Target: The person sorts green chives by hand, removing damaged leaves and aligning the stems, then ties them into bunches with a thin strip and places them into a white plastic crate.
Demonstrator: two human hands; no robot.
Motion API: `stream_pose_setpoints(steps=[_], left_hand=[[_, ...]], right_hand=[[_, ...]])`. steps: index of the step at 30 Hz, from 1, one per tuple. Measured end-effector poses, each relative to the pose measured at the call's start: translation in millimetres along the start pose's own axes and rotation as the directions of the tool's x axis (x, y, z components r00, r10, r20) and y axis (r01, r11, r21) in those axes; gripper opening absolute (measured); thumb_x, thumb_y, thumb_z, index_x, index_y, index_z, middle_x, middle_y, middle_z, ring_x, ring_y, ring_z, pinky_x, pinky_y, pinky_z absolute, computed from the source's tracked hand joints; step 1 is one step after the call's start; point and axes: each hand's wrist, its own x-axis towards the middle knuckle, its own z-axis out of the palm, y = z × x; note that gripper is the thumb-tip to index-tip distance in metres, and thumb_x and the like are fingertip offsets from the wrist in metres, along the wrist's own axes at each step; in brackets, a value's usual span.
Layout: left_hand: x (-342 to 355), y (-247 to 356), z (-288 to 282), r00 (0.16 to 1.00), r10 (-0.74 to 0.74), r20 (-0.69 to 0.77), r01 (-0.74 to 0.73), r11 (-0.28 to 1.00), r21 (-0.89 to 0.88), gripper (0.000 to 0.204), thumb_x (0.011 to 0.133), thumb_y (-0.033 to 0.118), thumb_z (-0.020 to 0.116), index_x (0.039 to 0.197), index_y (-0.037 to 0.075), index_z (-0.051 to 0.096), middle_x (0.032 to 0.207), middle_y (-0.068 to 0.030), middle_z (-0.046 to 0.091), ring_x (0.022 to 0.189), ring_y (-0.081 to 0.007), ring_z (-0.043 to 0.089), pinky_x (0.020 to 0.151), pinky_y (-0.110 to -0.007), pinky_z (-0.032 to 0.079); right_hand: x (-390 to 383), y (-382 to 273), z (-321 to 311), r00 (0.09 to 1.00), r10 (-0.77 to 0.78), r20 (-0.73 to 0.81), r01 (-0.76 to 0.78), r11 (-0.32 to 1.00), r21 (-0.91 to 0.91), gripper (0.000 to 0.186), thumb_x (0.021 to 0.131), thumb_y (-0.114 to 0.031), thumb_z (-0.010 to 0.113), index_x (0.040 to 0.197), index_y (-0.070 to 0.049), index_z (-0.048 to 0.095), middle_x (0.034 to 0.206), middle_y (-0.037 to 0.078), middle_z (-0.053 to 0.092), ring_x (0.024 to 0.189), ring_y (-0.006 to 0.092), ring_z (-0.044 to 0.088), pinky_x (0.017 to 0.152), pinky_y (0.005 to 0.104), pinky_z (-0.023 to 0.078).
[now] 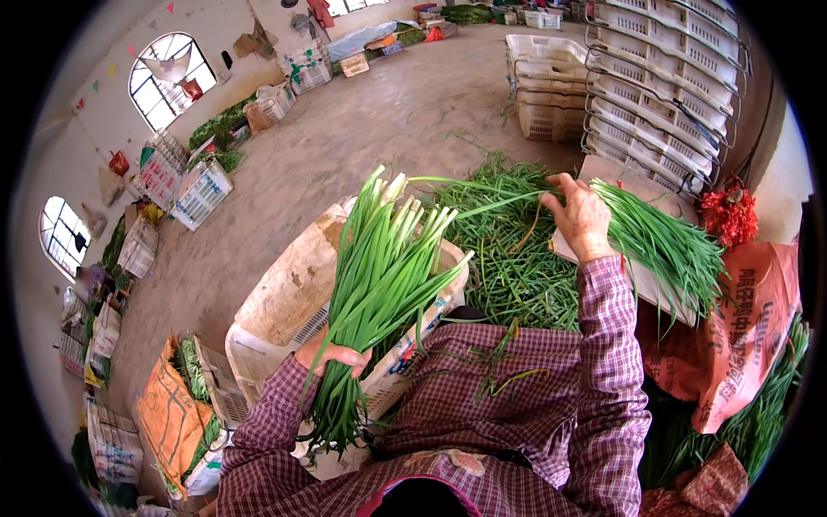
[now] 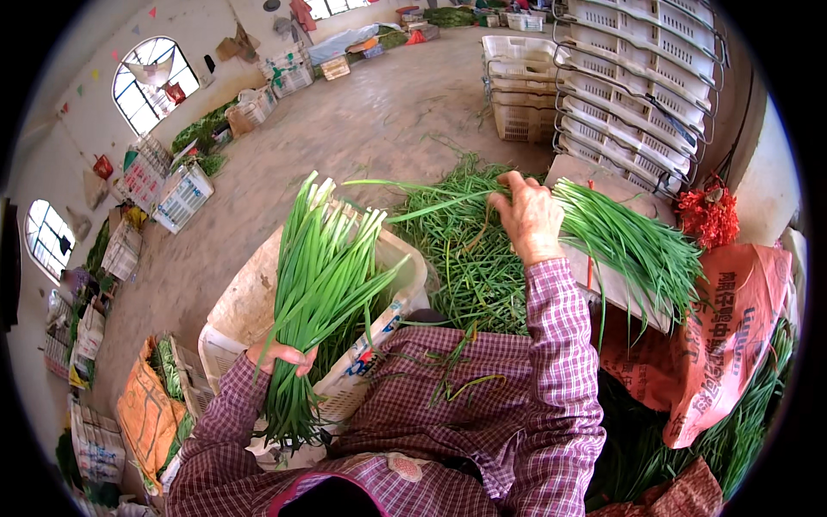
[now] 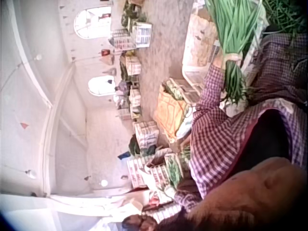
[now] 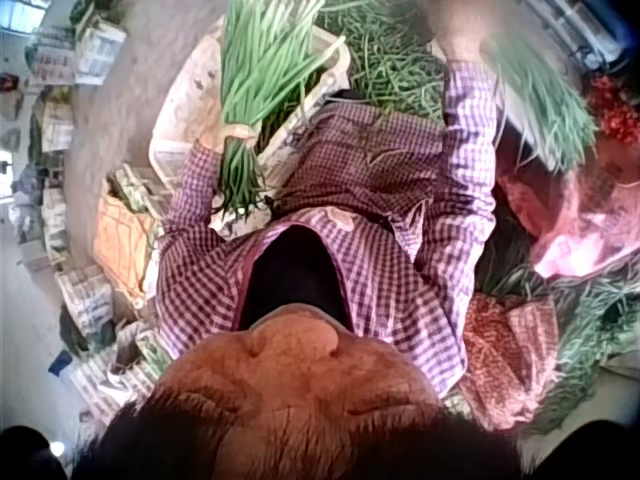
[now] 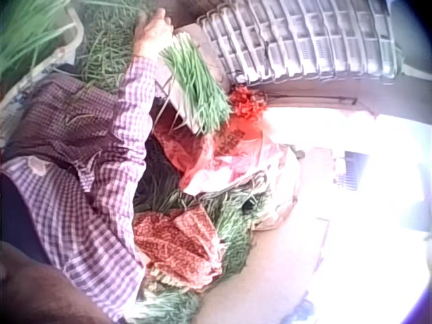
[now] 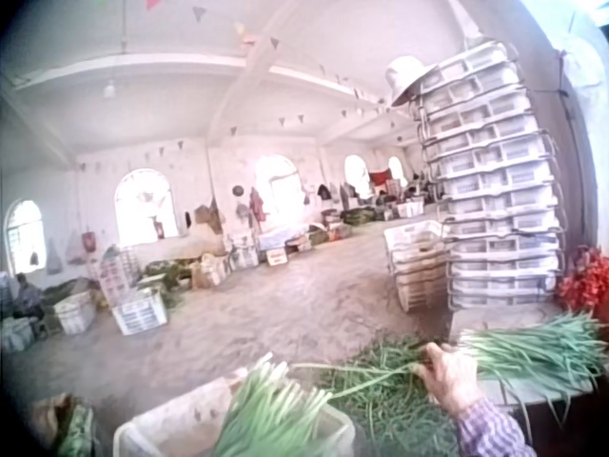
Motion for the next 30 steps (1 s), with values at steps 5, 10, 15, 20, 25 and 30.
stream_pose_setpoints(steps=[5, 10, 15, 20, 25, 30], left_hand=[[1, 4, 2, 1.000, -0.006, -0.021, 0.007, 1.000, 0.026, 0.064, 0.067, 0.018, 0.077, 0.121, -0.003, 0.051, 0.069, -0.0138, 0.060, 0.050, -0.0215, 0.057, 0.047, -0.034, 0.048], [4, 9, 7, 0.999, -0.037, -0.011, 0.038, 0.997, 0.067, 0.062, 0.067, 0.021, 0.077, 0.119, -0.002, 0.052, 0.069, -0.0127, 0.060, 0.049, -0.0210, 0.057, 0.047, -0.034, 0.047], [-1, 7, 2, 0.998, -0.052, -0.025, 0.053, 0.997, 0.055, 0.060, 0.067, 0.019, 0.077, 0.118, -0.002, 0.052, 0.072, -0.0134, 0.061, 0.053, -0.0210, 0.058, 0.048, -0.034, 0.048], [-6, -1, -8, 0.990, -0.082, -0.111, 0.089, 0.994, 0.061, 0.055, 0.069, 0.012, 0.074, 0.118, -0.003, 0.053, 0.076, -0.0137, 0.062, 0.058, -0.0211, 0.060, 0.050, -0.033, 0.050], [2, 3, -1, 0.984, -0.114, -0.137, 0.123, 0.991, 0.056, 0.063, 0.069, 0.004, 0.075, 0.127, 0.000, 0.048, 0.082, -0.0133, 0.062, 0.060, -0.0209, 0.061, 0.051, -0.032, 0.052], [3, 4, -1, 0.989, -0.088, -0.120, 0.100, 0.991, 0.089, 0.066, 0.070, 0.003, 0.076, 0.129, 0.001, 0.047, 0.083, -0.0125, 0.062, 0.062, -0.0194, 0.062, 0.051, -0.031, 0.053]], right_hand=[[-29, -86, -13, 0.878, -0.293, 0.378, -0.089, 0.676, 0.731, 0.070, 0.086, -0.046, 0.069, 0.136, -0.004, 0.045, 0.116, 0.019, 0.066, 0.101, 0.0291, 0.066, 0.086, 0.0388, 0.052], [-32, -106, -13, 0.812, -0.305, 0.498, -0.177, 0.684, 0.707, 0.039, 0.087, -0.025, 0.068, 0.113, 0.003, 0.062, 0.094, 0.018, 0.070, 0.089, 0.0270, 0.068, 0.078, 0.0377, 0.053], [-24, -60, 5, 0.974, -0.185, -0.127, 0.217, 0.921, 0.322, 0.014, 0.083, -0.019, 0.068, 0.090, -0.007, 0.071, 0.081, 0.013, 0.067, 0.077, 0.0304, 0.064, 0.076, 0.0399, 0.050], [-24, -71, -29, 0.966, -0.236, -0.107, 0.256, 0.939, 0.232, 0.018, 0.083, -0.022, 0.070, 0.099, -0.015, 0.069, 0.091, 0.005, 0.062, 0.091, 0.0270, 0.058, 0.083, 0.0388, 0.044], [-33, -118, -29, 0.836, -0.529, -0.144, 0.546, 0.783, 0.298, 0.011, 0.074, -0.021, 0.073, 0.082, -0.014, 0.070, 0.085, 0.001, 0.058, 0.088, 0.0211, 0.054, 0.087, 0.0381, 0.041], [-39, -126, -15, 0.817, -0.574, -0.048, 0.557, 0.767, 0.319, 0.008, 0.073, -0.020, 0.071, 0.077, -0.014, 0.068, 0.085, 0.000, 0.054, 0.093, 0.0195, 0.050, 0.090, 0.0362, 0.038]])
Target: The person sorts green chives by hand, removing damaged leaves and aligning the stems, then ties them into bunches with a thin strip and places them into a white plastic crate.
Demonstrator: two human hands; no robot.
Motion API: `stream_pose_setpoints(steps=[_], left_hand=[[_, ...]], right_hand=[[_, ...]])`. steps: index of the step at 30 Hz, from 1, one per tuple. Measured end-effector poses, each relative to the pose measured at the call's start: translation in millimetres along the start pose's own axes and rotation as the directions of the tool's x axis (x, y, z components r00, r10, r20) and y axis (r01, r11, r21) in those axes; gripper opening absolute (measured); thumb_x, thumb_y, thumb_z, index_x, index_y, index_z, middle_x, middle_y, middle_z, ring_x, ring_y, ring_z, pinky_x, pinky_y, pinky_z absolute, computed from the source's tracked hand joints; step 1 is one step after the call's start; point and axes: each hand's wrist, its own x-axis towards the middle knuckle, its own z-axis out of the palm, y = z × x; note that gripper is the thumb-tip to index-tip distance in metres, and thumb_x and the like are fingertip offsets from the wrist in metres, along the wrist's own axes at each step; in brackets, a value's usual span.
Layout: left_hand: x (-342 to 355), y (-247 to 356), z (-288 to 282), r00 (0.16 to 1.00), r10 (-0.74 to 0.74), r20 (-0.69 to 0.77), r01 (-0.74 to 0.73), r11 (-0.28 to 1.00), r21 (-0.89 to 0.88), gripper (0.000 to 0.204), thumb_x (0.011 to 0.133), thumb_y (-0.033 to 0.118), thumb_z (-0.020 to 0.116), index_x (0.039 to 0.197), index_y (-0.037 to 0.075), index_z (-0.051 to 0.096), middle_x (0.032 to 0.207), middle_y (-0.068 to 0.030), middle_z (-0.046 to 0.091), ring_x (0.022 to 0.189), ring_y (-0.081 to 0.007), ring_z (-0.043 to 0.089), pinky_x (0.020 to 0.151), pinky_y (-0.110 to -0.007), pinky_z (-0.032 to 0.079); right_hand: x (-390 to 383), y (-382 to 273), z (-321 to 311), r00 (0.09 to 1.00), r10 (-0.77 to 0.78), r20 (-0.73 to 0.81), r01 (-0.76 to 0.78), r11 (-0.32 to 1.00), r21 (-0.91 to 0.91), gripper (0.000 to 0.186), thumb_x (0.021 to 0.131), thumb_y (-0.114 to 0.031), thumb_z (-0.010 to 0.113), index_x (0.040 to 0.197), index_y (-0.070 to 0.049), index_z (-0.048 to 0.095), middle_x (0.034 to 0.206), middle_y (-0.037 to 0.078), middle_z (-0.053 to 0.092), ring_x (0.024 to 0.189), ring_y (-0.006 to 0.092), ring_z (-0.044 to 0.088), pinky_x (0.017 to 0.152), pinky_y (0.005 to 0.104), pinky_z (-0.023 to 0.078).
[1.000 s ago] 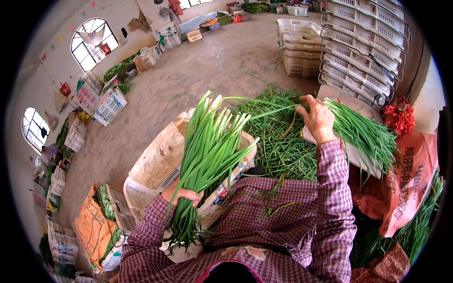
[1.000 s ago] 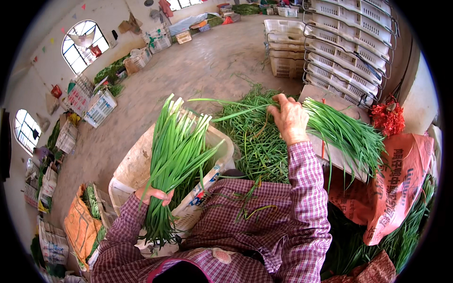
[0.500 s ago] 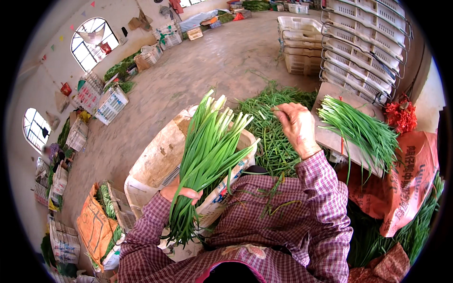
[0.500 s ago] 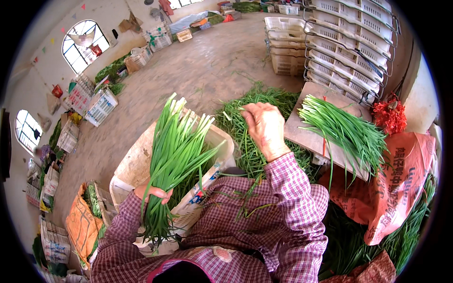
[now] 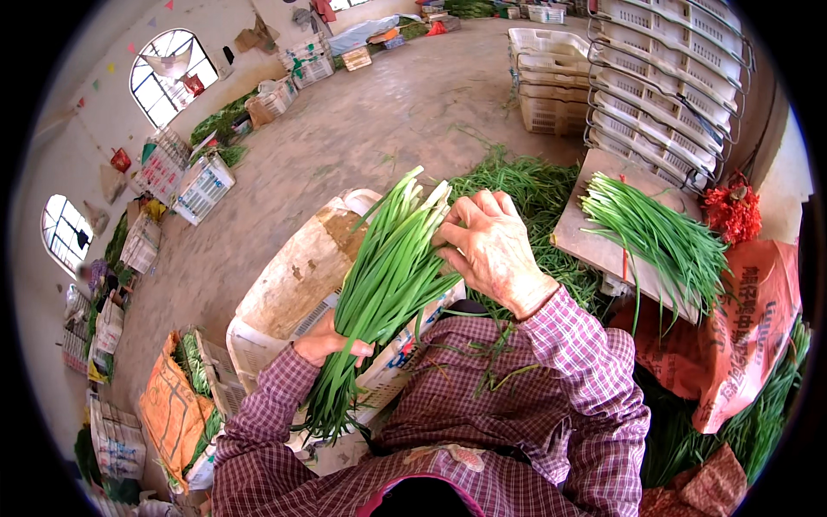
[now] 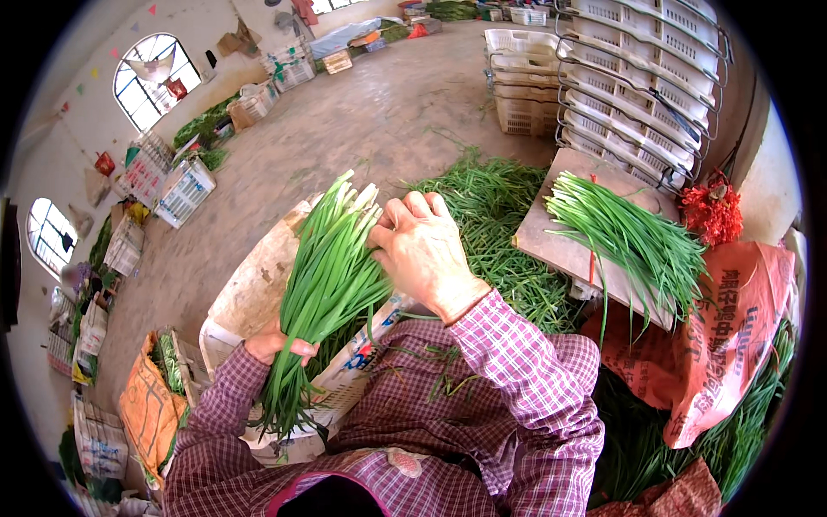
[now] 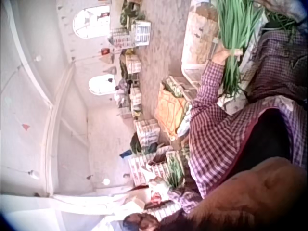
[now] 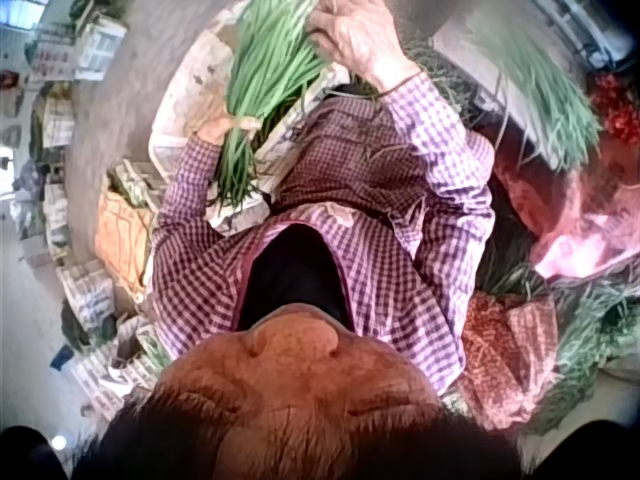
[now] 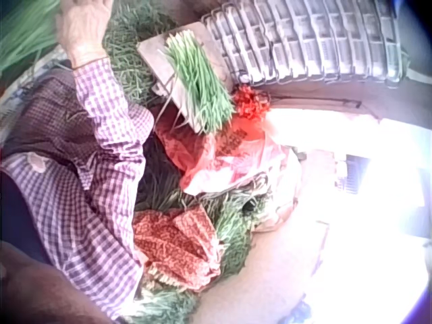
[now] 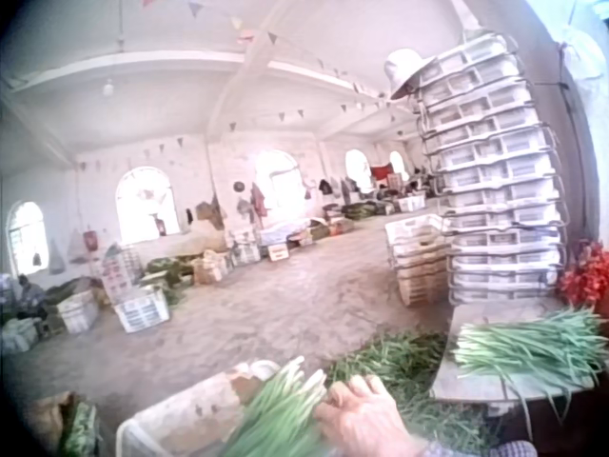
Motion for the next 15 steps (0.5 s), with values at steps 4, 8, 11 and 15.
stream_pose_setpoints(steps=[4, 8, 11, 15], left_hand=[[-2, 2, -4, 1.000, 0.004, -0.003, -0.004, 1.000, -0.005, 0.050, 0.072, 0.002, 0.076, 0.116, 0.000, 0.054, 0.083, -0.0103, 0.064, 0.062, -0.0171, 0.063, 0.052, -0.030, 0.053], [-2, 7, 1, 0.999, 0.032, -0.016, -0.032, 0.999, -0.010, 0.038, 0.073, 0.000, 0.077, 0.106, 0.000, 0.059, 0.083, -0.0078, 0.066, 0.060, -0.0154, 0.064, 0.054, -0.030, 0.054], [-1, 7, -2, 0.999, 0.046, -0.020, -0.045, 0.998, 0.039, 0.042, 0.073, 0.000, 0.077, 0.110, -0.001, 0.058, 0.084, -0.0073, 0.066, 0.062, -0.0150, 0.064, 0.056, -0.030, 0.054], [-1, 12, -3, 0.994, 0.085, -0.061, -0.078, 0.992, 0.102, 0.062, 0.068, -0.002, 0.077, 0.124, 0.001, 0.052, 0.089, -0.0068, 0.064, 0.070, -0.0142, 0.063, 0.059, -0.028, 0.053]], right_hand=[[-3, 2, 12, 0.998, -0.060, 0.017, 0.061, 0.997, -0.052, 0.008, 0.076, -0.018, 0.066, 0.082, -0.013, 0.064, 0.085, 0.002, 0.055, 0.092, 0.0214, 0.051, 0.090, 0.0384, 0.039], [-6, 10, 19, 0.996, -0.024, -0.083, 0.019, 0.998, -0.065, 0.012, 0.077, -0.012, 0.062, 0.088, -0.011, 0.056, 0.080, 0.005, 0.055, 0.086, 0.0233, 0.054, 0.085, 0.0383, 0.042], [-6, 23, 18, 0.959, 0.098, -0.267, -0.128, 0.987, -0.100, 0.010, 0.082, -0.010, 0.061, 0.088, -0.009, 0.053, 0.078, 0.005, 0.057, 0.073, 0.0239, 0.055, 0.075, 0.0366, 0.045], [-15, 69, -8, 0.890, 0.222, -0.398, -0.334, 0.912, -0.239, 0.005, 0.089, -0.012, 0.059, 0.089, -0.010, 0.054, 0.079, 0.006, 0.058, 0.074, 0.0238, 0.057, 0.072, 0.0362, 0.044]])
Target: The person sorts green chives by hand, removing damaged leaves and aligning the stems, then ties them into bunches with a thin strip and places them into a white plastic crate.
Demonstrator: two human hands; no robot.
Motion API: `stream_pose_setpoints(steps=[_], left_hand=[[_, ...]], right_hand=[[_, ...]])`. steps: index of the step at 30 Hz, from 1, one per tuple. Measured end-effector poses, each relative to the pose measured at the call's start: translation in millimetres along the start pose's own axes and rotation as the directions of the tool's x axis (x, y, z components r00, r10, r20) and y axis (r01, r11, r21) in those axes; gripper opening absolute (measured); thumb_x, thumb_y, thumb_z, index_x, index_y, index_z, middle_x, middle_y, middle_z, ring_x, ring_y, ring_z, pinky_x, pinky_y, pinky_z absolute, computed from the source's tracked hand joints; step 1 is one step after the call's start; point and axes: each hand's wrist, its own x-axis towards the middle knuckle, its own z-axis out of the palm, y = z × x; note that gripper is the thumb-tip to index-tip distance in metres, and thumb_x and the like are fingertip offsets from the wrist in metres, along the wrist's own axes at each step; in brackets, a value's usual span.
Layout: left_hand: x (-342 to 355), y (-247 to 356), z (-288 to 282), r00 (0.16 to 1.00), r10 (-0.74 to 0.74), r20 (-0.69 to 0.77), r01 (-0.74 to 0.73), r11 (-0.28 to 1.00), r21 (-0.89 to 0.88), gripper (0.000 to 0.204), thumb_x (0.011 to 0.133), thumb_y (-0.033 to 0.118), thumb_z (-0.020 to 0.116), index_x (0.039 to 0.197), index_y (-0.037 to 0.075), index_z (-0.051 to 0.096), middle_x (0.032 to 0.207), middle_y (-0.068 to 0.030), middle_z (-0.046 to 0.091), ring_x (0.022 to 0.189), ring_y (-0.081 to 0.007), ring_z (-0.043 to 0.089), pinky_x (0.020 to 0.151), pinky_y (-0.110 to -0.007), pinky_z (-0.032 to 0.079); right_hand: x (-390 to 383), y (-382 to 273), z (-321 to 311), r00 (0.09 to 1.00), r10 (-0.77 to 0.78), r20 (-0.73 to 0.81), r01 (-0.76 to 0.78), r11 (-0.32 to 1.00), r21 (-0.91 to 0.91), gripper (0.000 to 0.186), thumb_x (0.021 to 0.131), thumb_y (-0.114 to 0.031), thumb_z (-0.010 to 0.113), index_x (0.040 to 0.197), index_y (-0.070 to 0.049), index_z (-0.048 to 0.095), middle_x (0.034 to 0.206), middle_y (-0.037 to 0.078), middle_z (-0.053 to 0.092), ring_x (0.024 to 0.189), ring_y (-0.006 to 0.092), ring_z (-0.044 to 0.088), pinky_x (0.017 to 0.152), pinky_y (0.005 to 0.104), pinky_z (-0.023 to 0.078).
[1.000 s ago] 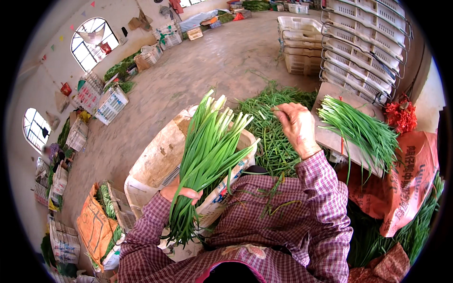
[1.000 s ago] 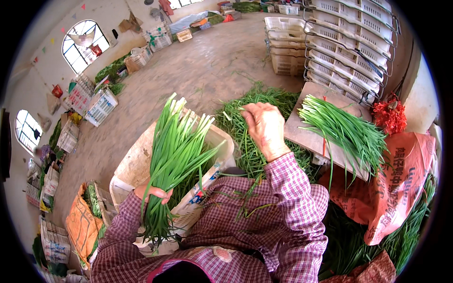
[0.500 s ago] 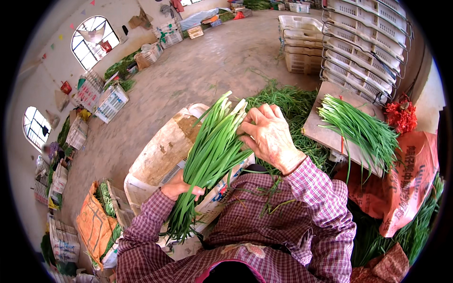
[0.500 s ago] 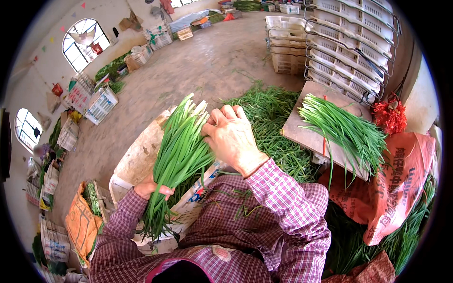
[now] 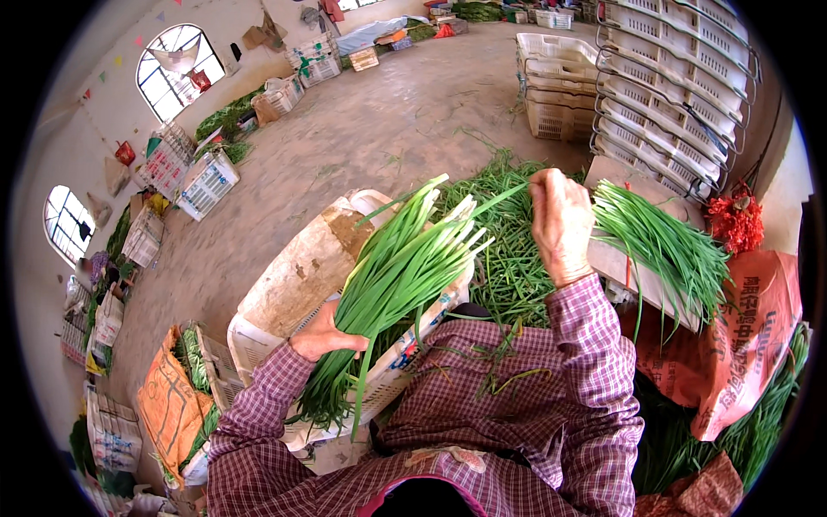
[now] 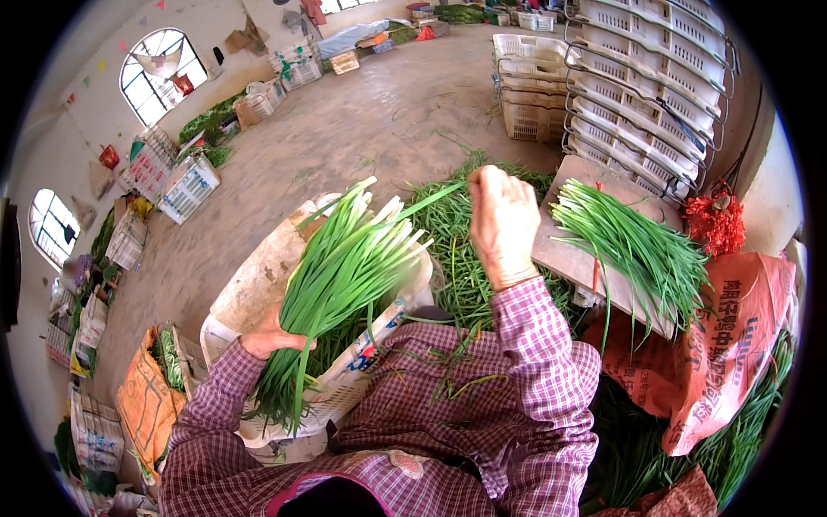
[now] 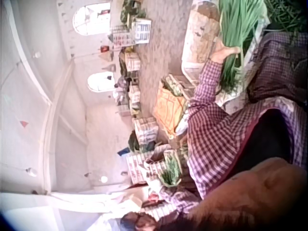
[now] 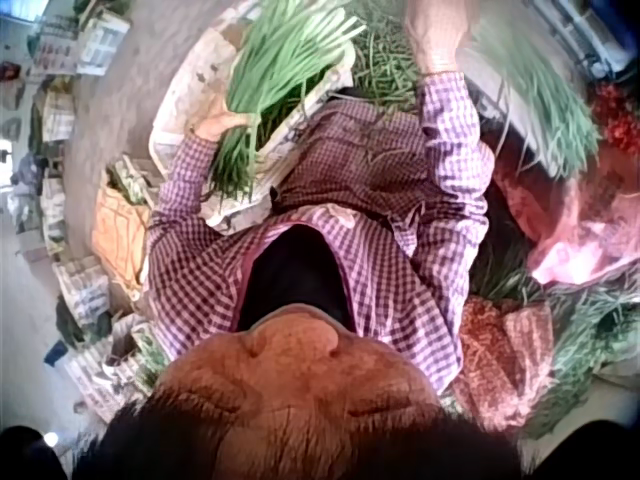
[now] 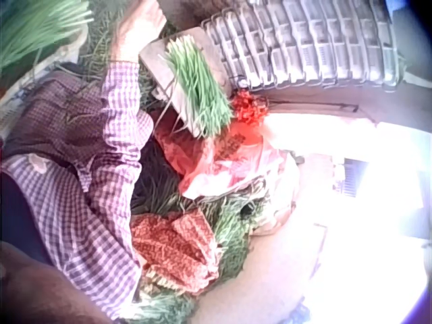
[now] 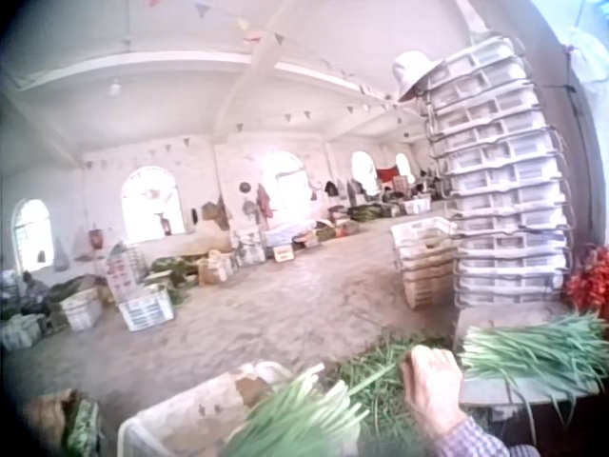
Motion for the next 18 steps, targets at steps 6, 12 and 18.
stream_pose_setpoints(steps=[6, 12, 18], left_hand=[[1, 7, -8, 0.975, 0.217, -0.045, -0.169, 0.860, 0.482, 0.064, 0.071, 0.002, 0.076, 0.131, -0.002, 0.052, 0.114, -0.0104, 0.065, 0.104, -0.0158, 0.061, 0.092, -0.031, 0.048], [13, 23, 3, 0.931, 0.358, -0.069, -0.230, 0.725, 0.649, 0.076, 0.070, 0.003, 0.071, 0.140, 0.002, 0.043, 0.122, -0.0131, 0.064, 0.107, -0.0203, 0.063, 0.095, -0.032, 0.047], [11, 39, 10, 0.888, 0.411, -0.206, 0.036, 0.384, 0.923, 0.077, 0.068, 0.011, 0.073, 0.140, 0.022, 0.046, 0.110, -0.0171, 0.067, 0.081, -0.0397, 0.067, 0.067, -0.041, 0.052]], right_hand=[[14, -19, -33, 0.991, -0.034, 0.133, 0.011, 0.986, 0.168, 0.016, 0.088, -0.018, 0.063, 0.103, -0.012, 0.064, 0.092, 0.008, 0.060, 0.089, 0.0288, 0.057, 0.082, 0.0405, 0.043], [15, -56, -26, 0.932, -0.296, 0.209, 0.221, 0.922, 0.318, 0.020, 0.081, -0.021, 0.070, 0.098, -0.012, 0.065, 0.090, 0.006, 0.058, 0.092, 0.0268, 0.054, 0.088, 0.0393, 0.042], [-5, -50, -9, 0.969, -0.168, 0.182, 0.112, 0.952, 0.284, 0.011, 0.083, -0.013, 0.065, 0.085, -0.009, 0.055, 0.074, 0.006, 0.059, 0.073, 0.0257, 0.060, 0.087, 0.0406, 0.045]])
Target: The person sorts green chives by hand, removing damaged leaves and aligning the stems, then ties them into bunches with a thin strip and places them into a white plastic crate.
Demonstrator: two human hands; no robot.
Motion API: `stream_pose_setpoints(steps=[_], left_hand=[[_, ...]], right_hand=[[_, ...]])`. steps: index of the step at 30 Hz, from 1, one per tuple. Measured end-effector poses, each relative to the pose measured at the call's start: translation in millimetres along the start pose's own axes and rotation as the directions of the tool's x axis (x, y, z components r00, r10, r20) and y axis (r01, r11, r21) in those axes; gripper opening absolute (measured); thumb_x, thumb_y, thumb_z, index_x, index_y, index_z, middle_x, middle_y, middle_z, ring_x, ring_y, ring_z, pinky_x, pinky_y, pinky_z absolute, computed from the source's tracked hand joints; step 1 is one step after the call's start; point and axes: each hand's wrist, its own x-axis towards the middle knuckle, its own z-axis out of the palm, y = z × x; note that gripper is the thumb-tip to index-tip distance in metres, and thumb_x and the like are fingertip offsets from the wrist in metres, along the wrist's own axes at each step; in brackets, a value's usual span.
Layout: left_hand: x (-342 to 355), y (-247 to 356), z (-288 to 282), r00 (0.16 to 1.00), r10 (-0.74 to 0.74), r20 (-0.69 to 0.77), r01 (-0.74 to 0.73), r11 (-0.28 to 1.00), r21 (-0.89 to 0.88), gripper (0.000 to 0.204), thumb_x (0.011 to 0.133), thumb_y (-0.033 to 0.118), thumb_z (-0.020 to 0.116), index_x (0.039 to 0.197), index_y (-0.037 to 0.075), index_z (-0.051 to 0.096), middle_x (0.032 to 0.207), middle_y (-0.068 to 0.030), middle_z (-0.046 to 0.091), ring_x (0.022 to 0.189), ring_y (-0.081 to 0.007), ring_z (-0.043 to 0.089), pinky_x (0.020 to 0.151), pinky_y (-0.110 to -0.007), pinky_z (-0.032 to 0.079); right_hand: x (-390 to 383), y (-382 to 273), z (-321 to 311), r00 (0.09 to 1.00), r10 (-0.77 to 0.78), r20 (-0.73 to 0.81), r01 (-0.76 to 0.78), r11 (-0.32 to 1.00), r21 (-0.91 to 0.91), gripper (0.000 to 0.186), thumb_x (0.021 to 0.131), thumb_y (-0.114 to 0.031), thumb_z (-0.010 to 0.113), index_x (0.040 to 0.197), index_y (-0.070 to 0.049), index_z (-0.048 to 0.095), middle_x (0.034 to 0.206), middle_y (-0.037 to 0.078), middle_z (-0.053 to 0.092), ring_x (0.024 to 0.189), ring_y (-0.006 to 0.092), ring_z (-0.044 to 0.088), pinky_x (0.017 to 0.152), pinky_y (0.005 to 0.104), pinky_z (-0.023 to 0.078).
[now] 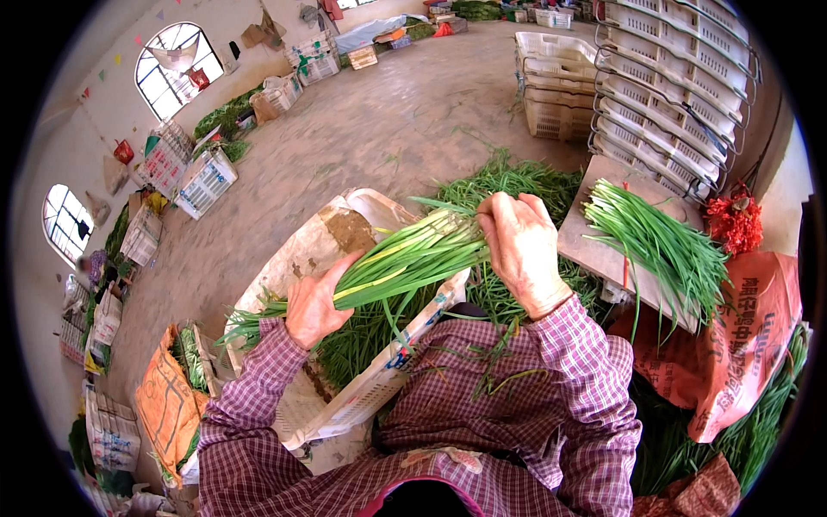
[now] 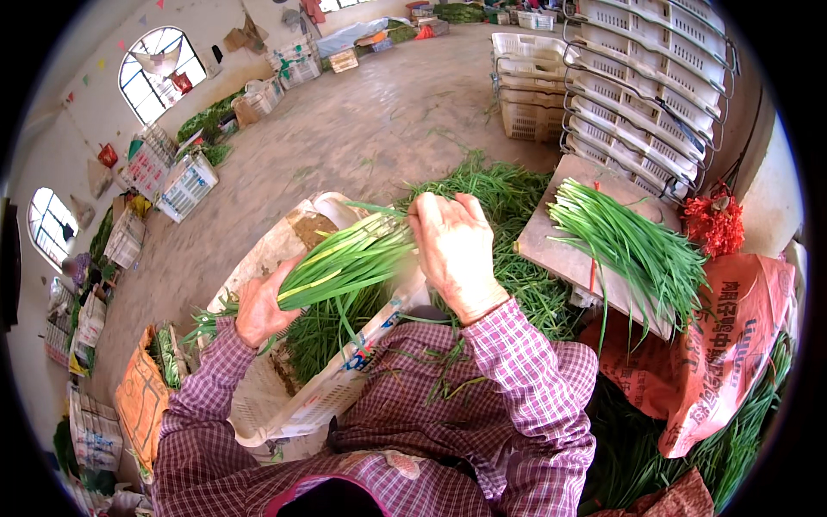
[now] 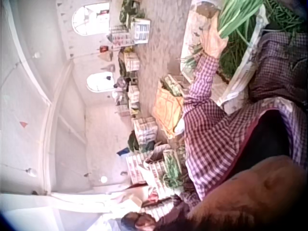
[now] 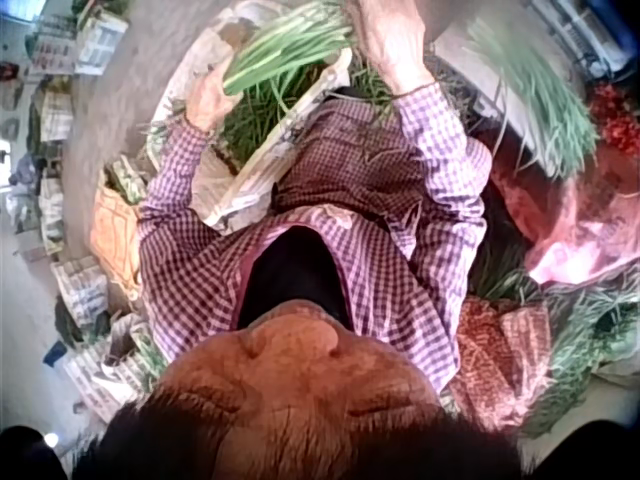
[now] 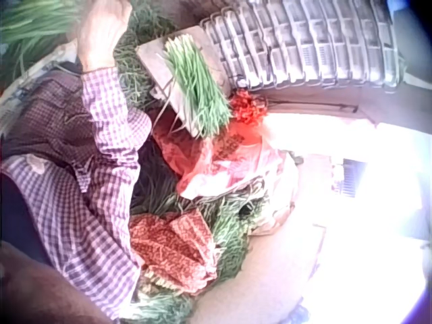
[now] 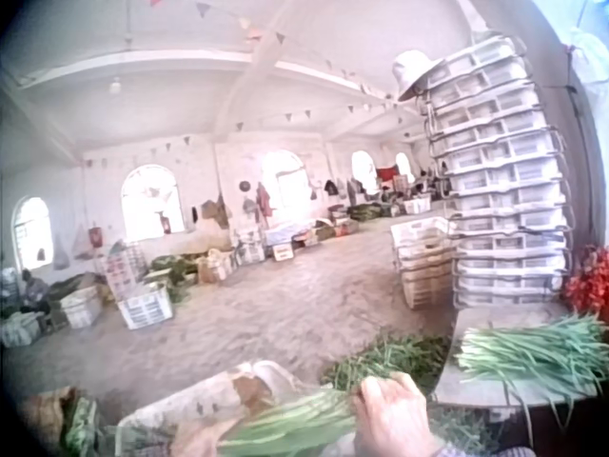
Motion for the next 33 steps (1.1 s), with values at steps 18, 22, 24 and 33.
stream_pose_setpoints(steps=[18, 22, 24, 33], left_hand=[[7, -5, 3, 0.965, 0.234, -0.120, -0.181, 0.921, 0.345, 0.099, 0.057, 0.002, 0.077, 0.145, 0.028, 0.041, 0.071, -0.0110, 0.055, 0.064, -0.0339, 0.062, 0.055, -0.046, 0.047], [8, -5, 4, 0.947, 0.288, -0.142, -0.214, 0.895, 0.392, 0.097, 0.058, 0.000, 0.072, 0.145, 0.028, 0.041, 0.072, -0.0110, 0.053, 0.064, -0.0333, 0.061, 0.055, -0.045, 0.047], [6, -7, 3, 0.957, 0.262, -0.121, -0.197, 0.899, 0.392, 0.094, 0.059, -0.002, 0.068, 0.145, 0.028, 0.042, 0.072, -0.0110, 0.051, 0.064, -0.0332, 0.060, 0.055, -0.045, 0.047], [7, -18, 5, 0.894, 0.404, -0.196, -0.248, 0.808, 0.534, 0.091, 0.060, -0.005, 0.062, 0.144, 0.028, 0.046, 0.072, -0.0085, 0.047, 0.064, -0.0277, 0.056, 0.059, -0.041, 0.048]], right_hand=[[-9, -35, 26, 0.976, -0.201, 0.080, 0.201, 0.980, 0.004, 0.018, 0.074, -0.013, 0.072, 0.088, -0.011, 0.062, 0.083, 0.004, 0.056, 0.079, 0.0239, 0.056, 0.078, 0.0364, 0.045], [-17, -26, 35, 0.986, -0.163, 0.016, 0.163, 0.986, -0.017, 0.014, 0.078, -0.010, 0.063, 0.090, -0.009, 0.056, 0.084, 0.006, 0.054, 0.079, 0.0232, 0.055, 0.075, 0.0364, 0.045], [-19, -16, 33, 0.999, -0.036, -0.038, 0.034, 0.998, -0.049, 0.016, 0.079, -0.007, 0.063, 0.092, -0.006, 0.052, 0.082, 0.007, 0.052, 0.076, 0.0237, 0.054, 0.071, 0.0363, 0.046], [-56, 104, -18, 0.954, 0.291, -0.064, -0.291, 0.863, -0.414, 0.014, 0.089, -0.020, 0.063, 0.095, -0.009, 0.057, 0.085, 0.009, 0.060, 0.076, 0.0275, 0.060, 0.070, 0.0402, 0.048]])
